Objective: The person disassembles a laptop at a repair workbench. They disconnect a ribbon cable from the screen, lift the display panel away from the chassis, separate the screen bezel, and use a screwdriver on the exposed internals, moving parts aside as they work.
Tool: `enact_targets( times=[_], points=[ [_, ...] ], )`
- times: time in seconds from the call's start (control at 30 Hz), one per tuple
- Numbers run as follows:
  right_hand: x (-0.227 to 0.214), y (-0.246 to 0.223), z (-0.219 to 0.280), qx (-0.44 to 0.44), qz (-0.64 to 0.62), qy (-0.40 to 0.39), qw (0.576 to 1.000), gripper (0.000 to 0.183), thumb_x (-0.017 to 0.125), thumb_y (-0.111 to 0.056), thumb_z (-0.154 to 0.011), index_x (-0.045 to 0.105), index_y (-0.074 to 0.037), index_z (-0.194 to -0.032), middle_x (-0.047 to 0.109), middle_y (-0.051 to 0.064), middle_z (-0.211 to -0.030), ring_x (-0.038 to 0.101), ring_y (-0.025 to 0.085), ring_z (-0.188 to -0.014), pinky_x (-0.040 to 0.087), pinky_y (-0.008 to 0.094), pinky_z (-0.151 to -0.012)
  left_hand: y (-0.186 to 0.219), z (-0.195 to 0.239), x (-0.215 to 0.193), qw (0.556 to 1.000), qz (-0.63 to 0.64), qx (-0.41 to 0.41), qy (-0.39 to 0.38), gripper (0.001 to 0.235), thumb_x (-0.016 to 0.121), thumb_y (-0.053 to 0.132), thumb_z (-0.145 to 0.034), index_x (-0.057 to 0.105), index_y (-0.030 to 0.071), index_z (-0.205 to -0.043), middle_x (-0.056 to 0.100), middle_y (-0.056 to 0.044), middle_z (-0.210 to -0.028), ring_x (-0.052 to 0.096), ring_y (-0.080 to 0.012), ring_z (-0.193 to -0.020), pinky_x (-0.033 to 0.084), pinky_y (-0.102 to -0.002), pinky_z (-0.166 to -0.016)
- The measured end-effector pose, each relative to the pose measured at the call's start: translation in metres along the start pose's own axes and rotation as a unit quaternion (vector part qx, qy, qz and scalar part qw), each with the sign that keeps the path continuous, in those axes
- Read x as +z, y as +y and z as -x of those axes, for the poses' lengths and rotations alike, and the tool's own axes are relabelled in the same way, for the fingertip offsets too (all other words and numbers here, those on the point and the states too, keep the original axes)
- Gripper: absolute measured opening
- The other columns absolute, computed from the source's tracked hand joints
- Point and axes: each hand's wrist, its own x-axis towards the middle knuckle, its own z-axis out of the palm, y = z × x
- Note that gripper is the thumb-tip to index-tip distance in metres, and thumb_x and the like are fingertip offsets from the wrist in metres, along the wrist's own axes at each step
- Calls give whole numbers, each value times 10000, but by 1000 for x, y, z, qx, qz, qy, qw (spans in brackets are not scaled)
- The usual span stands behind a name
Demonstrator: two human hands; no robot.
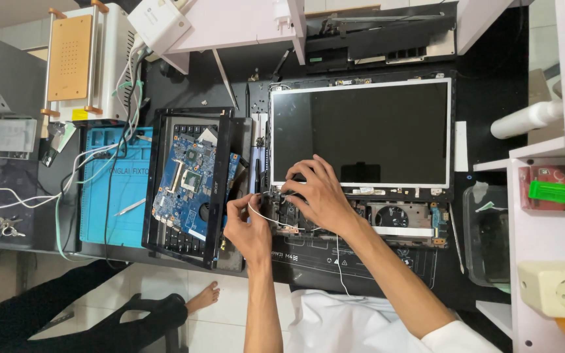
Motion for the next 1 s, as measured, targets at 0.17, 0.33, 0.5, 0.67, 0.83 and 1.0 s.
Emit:
enact_targets(
  times=[0.17, 0.33, 0.5, 0.67, 0.83, 1.0],
  points=[
    [2, 0, 1, -3, 1, 2, 1000, 155, 779, -165, -830, 734, -121, -971, 612, 35, -1156, 520, 294, -1255, 280, 548, -1205, -2, -4, 3, 995, 91, -36, 5, 97, 640, 53, -1005, 619, -39, -983, 769, -134, -918, 768, -139, -856, 626, -271, -778],
    [0, 0, 0, -9, 4, -1, 1000, 148, 769, -172, -851, 734, -121, -985, 607, 40, -1158, 520, 294, -1248, 282, 552, -1201, 10, -14, 3, 997, 65, -36, -16, 102, 635, 45, -1008, 593, -41, -973, 775, -144, -911, 777, -159, -850, 605, -273, -758],
    [-1, -2, -1, -11, 6, 1, 1000, 153, 766, -186, -856, 728, -115, -986, 604, 45, -1156, 520, 291, -1245, 280, 553, -1204, 21, -13, 2, 993, 103, -5, -53, 86, 607, 30, -1024, 585, -40, -977, 778, -139, -968, 780, -166, -914, 604, -280, -832],
    [0, -4, -1, -7, 2, 1, 1000, 153, 765, -186, -851, 727, -123, -985, 607, 36, -1151, 518, 289, -1256, 273, 552, -1202, 38, -20, -4, 993, 113, 12, -36, 84, 595, 28, -1034, 571, -41, -992, 772, -146, -1021, 775, -176, -925, 607, -283, -837],
    [0, -5, -1, -1, 5, 0, 1000, 162, 770, -180, -834, 725, -129, -981, 608, 35, -1150, 518, 286, -1252, 274, 550, -1198, 44, -27, -4, 993, 108, 36, -35, 76, 592, 27, -1038, 576, -41, -1009, 771, -150, -1026, 774, -183, -926, 606, -289, -840],
    [0, -5, -1, -1, 8, 6, 1000, 176, 777, -171, -822, 720, -122, -981, 606, 43, -1145, 518, 291, -1237, 277, 551, -1197, 44, -24, 3, 990, 109, 32, -88, 81, 610, 17, -1030, 582, -38, -977, 791, -139, -970, 794, -195, -911, 601, -292, -816]
  ],
)
